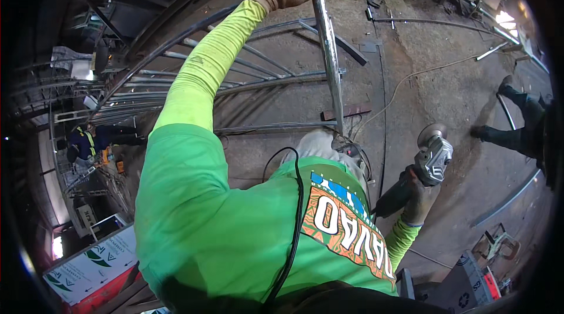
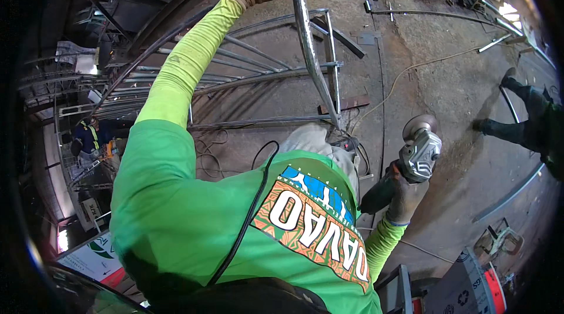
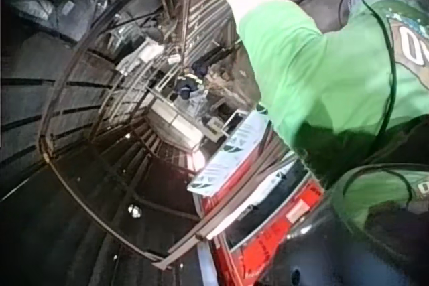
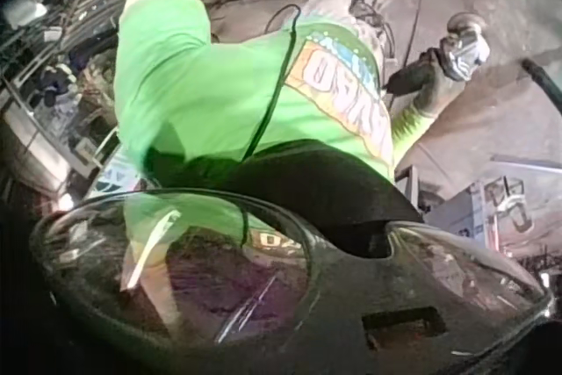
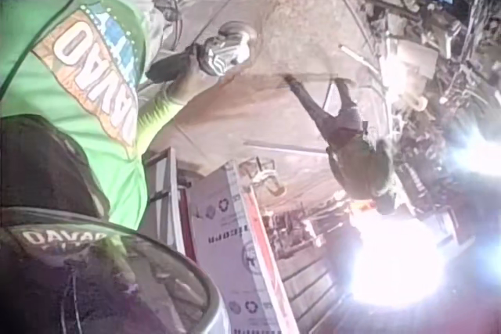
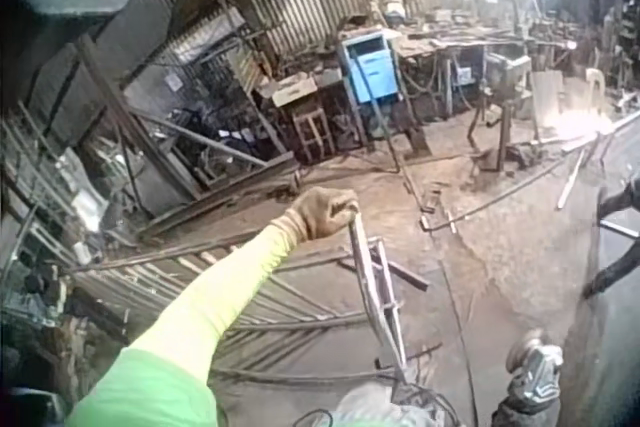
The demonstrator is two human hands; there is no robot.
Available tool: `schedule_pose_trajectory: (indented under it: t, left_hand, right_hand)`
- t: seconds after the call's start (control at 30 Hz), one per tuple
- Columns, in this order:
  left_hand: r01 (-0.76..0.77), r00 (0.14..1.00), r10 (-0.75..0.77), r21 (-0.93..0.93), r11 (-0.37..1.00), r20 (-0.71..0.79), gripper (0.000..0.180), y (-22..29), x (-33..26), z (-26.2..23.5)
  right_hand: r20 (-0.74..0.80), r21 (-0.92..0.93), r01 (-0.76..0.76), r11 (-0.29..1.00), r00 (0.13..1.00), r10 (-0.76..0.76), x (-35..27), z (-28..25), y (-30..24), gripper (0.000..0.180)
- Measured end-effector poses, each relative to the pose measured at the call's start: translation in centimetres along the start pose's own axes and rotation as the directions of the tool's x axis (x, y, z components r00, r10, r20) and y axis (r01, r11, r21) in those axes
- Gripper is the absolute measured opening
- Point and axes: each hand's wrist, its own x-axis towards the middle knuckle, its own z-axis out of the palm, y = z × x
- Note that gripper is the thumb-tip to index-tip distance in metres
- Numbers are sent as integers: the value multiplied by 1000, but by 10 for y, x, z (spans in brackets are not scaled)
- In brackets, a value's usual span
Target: Smooth the joints of a stainless steel frame using an angle grinder.
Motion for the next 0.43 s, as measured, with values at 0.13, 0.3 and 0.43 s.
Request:
schedule_pose_trajectory:
  t: [0.13,0.3,0.43]
  left_hand:
    - [-122,963,89,-113,986,-255,22,18,-2,-3]
    - [-281,834,413,363,888,-365,25,-17,15,19]
    - [28,911,187,509,860,-368,29,-19,19,35]
  right_hand:
    - [70,72,3,997,997,-8,9,9,-14,47]
    - [110,169,52,984,991,-71,18,31,-40,54]
    - [202,129,29,991,978,-55,31,37,-52,56]
